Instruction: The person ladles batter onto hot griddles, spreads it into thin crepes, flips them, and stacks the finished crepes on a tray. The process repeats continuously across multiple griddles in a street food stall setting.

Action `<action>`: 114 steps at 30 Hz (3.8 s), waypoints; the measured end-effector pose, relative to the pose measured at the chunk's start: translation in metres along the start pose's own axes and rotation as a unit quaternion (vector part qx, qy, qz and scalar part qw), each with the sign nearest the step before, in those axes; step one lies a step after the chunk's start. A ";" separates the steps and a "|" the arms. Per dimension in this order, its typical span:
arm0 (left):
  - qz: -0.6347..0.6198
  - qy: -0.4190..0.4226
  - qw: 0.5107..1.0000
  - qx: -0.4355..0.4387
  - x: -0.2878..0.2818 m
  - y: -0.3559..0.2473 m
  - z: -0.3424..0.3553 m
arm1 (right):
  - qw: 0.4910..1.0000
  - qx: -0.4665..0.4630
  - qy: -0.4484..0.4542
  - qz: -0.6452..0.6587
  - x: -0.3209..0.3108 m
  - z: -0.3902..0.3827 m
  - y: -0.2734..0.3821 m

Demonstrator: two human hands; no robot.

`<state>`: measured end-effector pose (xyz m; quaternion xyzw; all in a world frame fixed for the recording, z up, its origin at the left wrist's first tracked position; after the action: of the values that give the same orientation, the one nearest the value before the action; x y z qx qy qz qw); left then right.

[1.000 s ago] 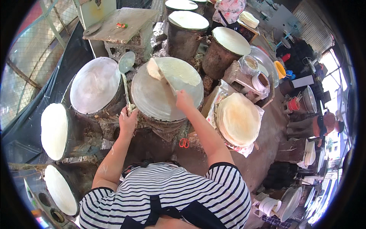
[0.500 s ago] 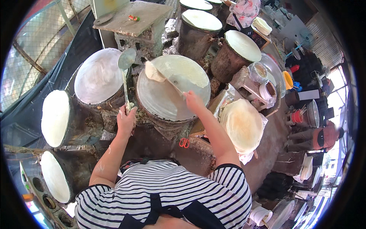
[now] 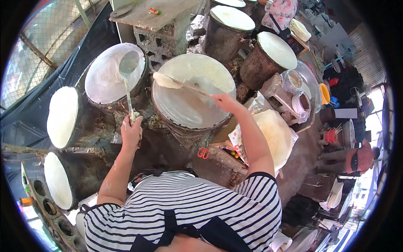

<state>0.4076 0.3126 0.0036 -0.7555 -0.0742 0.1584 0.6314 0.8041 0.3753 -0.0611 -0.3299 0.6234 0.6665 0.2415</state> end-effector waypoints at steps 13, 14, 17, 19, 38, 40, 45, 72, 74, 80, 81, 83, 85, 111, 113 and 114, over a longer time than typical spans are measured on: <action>0.025 -0.032 0.999 -0.013 -0.022 0.005 -0.024 | 0.993 0.038 0.102 0.047 -0.022 0.013 0.005; 0.021 -0.025 0.999 -0.014 -0.023 0.008 -0.021 | 0.992 0.035 0.107 0.056 -0.024 -0.001 0.004; 0.021 0.012 0.999 -0.023 -0.024 0.010 -0.009 | 0.995 0.082 0.045 0.030 -0.022 -0.048 0.012; 0.012 0.046 0.998 -0.029 -0.027 0.015 0.001 | 0.991 0.124 -0.043 0.030 -0.005 -0.088 0.023; 0.048 0.213 0.975 -0.028 -0.132 0.029 0.071 | 0.601 0.349 -0.346 0.630 0.292 -0.061 0.279; 0.049 0.220 0.974 -0.033 -0.131 0.028 0.069 | 0.652 0.339 -0.349 0.582 0.301 -0.040 0.275; 0.028 0.238 0.970 -0.029 -0.128 0.030 0.067 | 0.722 0.357 -0.330 0.492 0.303 -0.027 0.246; 0.040 0.272 0.962 0.003 -0.060 0.025 -0.020 | 0.812 0.298 -0.249 0.435 0.253 -0.135 0.192; 0.044 0.263 0.964 0.011 -0.054 0.021 -0.026 | 0.923 0.184 -0.252 0.227 0.258 -0.127 0.168; 0.051 0.248 0.967 0.035 -0.031 0.016 -0.043 | 0.832 0.370 -0.222 0.349 0.179 -0.185 0.125; 0.047 0.247 0.967 0.030 -0.027 0.017 -0.048 | 0.812 0.376 -0.222 0.387 0.178 -0.188 0.125; 0.047 0.249 0.967 0.025 -0.017 0.015 -0.055 | 0.769 0.384 -0.221 0.461 0.172 -0.193 0.142; 0.058 0.252 0.966 0.019 -0.011 0.015 -0.064 | 0.797 0.324 -0.201 0.468 0.192 -0.183 0.148; -0.018 0.201 0.977 -0.065 0.054 0.006 -0.116 | 0.953 -0.060 -0.263 -0.140 0.110 -0.191 0.029; -0.054 0.205 0.974 -0.083 0.054 0.007 -0.117 | 0.947 -0.065 -0.245 -0.199 0.112 -0.205 0.030; -0.076 0.209 0.970 -0.095 0.052 0.008 -0.115 | 0.943 -0.066 -0.251 -0.209 0.104 -0.200 0.021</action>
<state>0.4934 0.2204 0.0053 -0.8203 -0.0124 -0.0589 0.5688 0.7471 0.1661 -0.1244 -0.2905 0.4139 0.7019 0.5016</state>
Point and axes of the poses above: each hand's wrist, its own z-axis towards the middle knuckle, its own x-axis out of the palm, y = z × x, the point moved 3 cm from there along z, towards the middle knuckle, and after that the axes turned 9 degrees about -y, right-handed, at the moved point
